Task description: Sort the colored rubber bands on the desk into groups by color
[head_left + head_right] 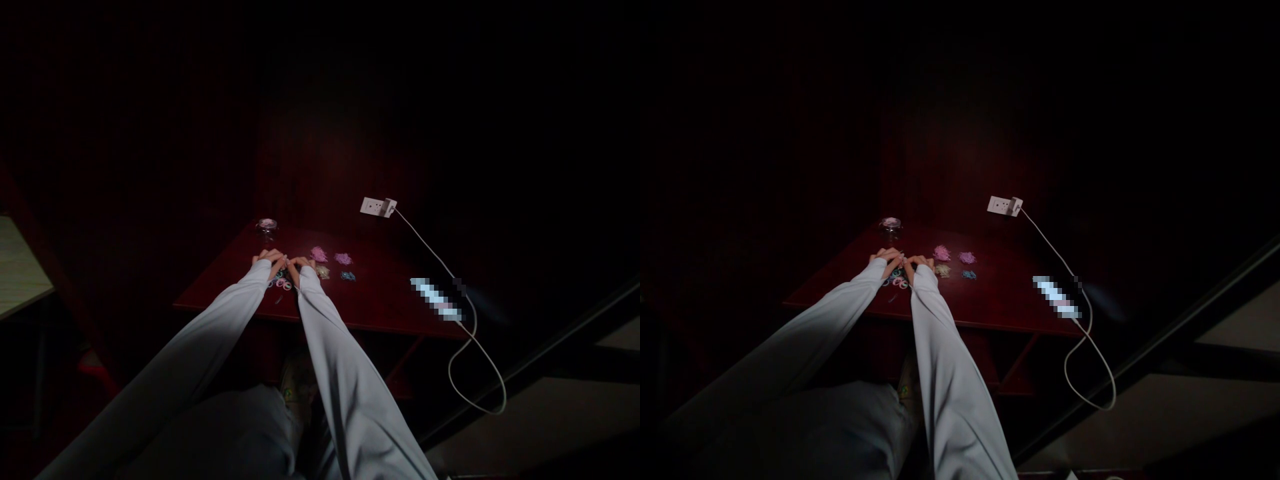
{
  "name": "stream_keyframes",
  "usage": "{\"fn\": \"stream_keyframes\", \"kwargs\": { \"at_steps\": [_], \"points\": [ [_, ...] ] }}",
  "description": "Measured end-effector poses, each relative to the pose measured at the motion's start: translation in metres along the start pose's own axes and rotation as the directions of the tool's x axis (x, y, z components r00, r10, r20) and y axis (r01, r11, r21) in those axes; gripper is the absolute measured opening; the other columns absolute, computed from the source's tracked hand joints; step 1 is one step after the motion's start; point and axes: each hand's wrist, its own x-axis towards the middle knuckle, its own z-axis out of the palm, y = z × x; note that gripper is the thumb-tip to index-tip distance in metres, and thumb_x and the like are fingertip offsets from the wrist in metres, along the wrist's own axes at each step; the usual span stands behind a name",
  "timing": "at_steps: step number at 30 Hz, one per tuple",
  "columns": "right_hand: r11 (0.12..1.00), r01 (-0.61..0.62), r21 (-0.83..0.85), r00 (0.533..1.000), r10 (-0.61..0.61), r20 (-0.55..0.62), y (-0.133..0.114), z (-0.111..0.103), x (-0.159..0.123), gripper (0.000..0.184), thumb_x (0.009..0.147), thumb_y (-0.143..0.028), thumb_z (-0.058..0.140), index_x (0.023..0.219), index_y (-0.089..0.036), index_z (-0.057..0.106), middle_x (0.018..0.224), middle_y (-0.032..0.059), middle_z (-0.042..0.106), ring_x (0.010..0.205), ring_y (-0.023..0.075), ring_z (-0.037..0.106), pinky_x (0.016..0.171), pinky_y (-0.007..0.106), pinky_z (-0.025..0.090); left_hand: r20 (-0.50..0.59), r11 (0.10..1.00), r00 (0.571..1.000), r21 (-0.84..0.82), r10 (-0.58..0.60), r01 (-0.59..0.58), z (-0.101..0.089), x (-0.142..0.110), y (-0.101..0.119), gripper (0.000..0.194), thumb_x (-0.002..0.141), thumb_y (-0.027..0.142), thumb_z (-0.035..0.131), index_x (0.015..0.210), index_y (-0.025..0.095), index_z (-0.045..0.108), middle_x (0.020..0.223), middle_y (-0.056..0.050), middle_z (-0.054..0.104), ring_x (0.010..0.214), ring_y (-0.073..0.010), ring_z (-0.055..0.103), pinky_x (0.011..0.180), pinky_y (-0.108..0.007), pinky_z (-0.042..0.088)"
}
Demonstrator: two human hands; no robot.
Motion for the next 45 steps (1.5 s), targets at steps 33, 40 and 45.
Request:
{"fn": "stream_keyframes", "kwargs": {
  "at_steps": [33, 40, 45],
  "points": [
    [0.906, 0.404, -0.130, 0.872, -0.338, 0.353, -0.006, -0.082, -0.048, 0.041, 0.084, -0.048, 0.091, 0.123, -0.040, 0.081, 0.138, 0.0014, 0.066, 0.120, 0.0253, 0.051, 0.108, 0.040, 0.039, -0.132, 0.980, 0.982, -0.161, -0.137, 0.115, -0.007, -0.002, 0.007, 0.045, 0.109, 0.030, 0.035, 0.076, 0.025, 0.066, 0.099, -0.005, 0.076, 0.109, -0.0295, 0.061, 0.106, -0.048, 0.040],
    [0.892, 0.403, -0.202, 0.899, -0.346, 0.269, -0.018, -0.053, -0.044, 0.050, 0.083, -0.046, 0.091, 0.131, -0.040, 0.078, 0.147, 0.0034, 0.060, 0.128, 0.0290, 0.047, 0.110, 0.042, 0.036, -0.095, 0.982, 0.985, -0.137, -0.143, 0.130, -0.010, -0.002, 0.010, 0.046, 0.110, 0.029, 0.034, 0.080, 0.025, 0.068, 0.108, -0.005, 0.076, 0.114, -0.0282, 0.060, 0.108, -0.046, 0.039],
    [0.917, 0.336, -0.214, 0.935, -0.297, 0.192, -0.019, -0.032, -0.034, 0.044, 0.087, -0.040, 0.086, 0.130, -0.037, 0.078, 0.146, 0.0044, 0.059, 0.126, 0.0292, 0.047, 0.108, 0.042, 0.036, -0.102, 0.985, 0.986, -0.128, -0.131, 0.117, -0.009, -0.004, 0.010, 0.048, 0.110, 0.030, 0.033, 0.081, 0.025, 0.071, 0.108, -0.005, 0.076, 0.114, -0.0279, 0.060, 0.109, -0.045, 0.038]
  ]
}}
